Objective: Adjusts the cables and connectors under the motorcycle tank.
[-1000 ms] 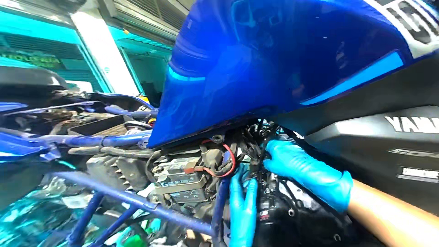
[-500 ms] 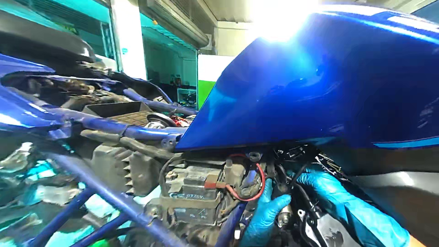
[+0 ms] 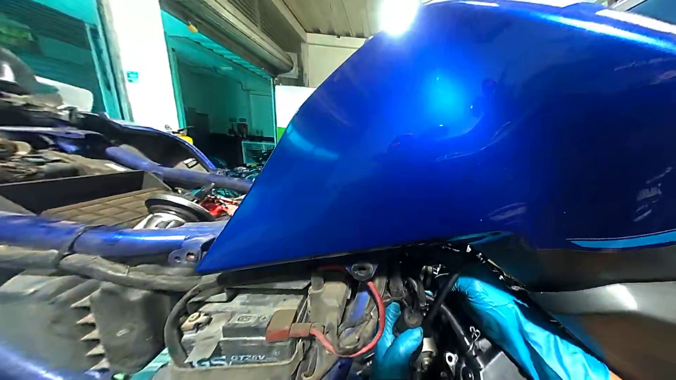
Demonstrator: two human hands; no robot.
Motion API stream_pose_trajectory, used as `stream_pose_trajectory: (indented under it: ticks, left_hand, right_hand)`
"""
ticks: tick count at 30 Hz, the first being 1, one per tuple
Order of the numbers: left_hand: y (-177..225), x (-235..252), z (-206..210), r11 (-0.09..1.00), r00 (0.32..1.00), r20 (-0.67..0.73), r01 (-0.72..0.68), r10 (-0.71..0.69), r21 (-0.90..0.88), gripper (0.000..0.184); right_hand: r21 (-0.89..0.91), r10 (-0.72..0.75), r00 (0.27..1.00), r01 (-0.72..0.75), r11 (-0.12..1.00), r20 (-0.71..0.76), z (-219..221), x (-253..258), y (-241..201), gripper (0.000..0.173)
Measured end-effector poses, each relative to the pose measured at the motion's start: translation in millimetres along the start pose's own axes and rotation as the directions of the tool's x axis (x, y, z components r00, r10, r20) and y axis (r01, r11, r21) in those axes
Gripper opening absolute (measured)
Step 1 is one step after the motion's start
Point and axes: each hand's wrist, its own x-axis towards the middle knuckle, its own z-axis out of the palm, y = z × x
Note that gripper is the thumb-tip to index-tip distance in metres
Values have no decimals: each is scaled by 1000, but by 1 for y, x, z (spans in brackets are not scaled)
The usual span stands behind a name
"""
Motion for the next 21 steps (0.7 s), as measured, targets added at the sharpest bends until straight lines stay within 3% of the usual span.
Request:
stream_pose_trajectory:
  ticks: [2, 4, 6, 8, 11, 17, 19, 21]
  left_hand:
    - [-3, 4, -5, 1000, 1000, 20, 7, -6, -25, 53]
    - [-16, 9, -15, 997, 999, 35, -23, 26, -67, 54]
    - [-20, 10, -17, 995, 997, 26, -66, 68, -71, 38]
    - [-18, 7, -16, 990, 990, 53, -131, 133, -46, 28]
    - [-15, 8, -9, 977, 979, 5, -201, 202, -65, 38]
    - [-25, 8, -5, 922, 952, -155, -203, 265, 331, 36]
    - [-22, 7, 0, 938, 949, -184, -200, 257, 282, 33]
    - [-18, 5, 6, 960, 949, -199, -209, 245, 183, 31]
  right_hand:
    - [213, -26, 990, -4, 977, 138, -8, 8, 10, 28]
    - [246, -126, 962, 65, 967, 242, -17, 26, 32, 22]
    - [30, -56, 978, 51, 998, 201, -11, 17, 17, 23]
    - [-66, -17, 992, 25, 997, 122, -4, 10, 7, 21]
    - [-264, -112, 988, 136, 955, 106, -2, 13, 5, 29]
    - [-546, -53, 989, 121, 829, 138, 10, 20, 0, 34]
    - [-681, -83, 987, 154, 716, 137, 12, 10, -9, 38]
    - [-699, -90, 985, 170, 695, 149, 11, 5, -13, 39]
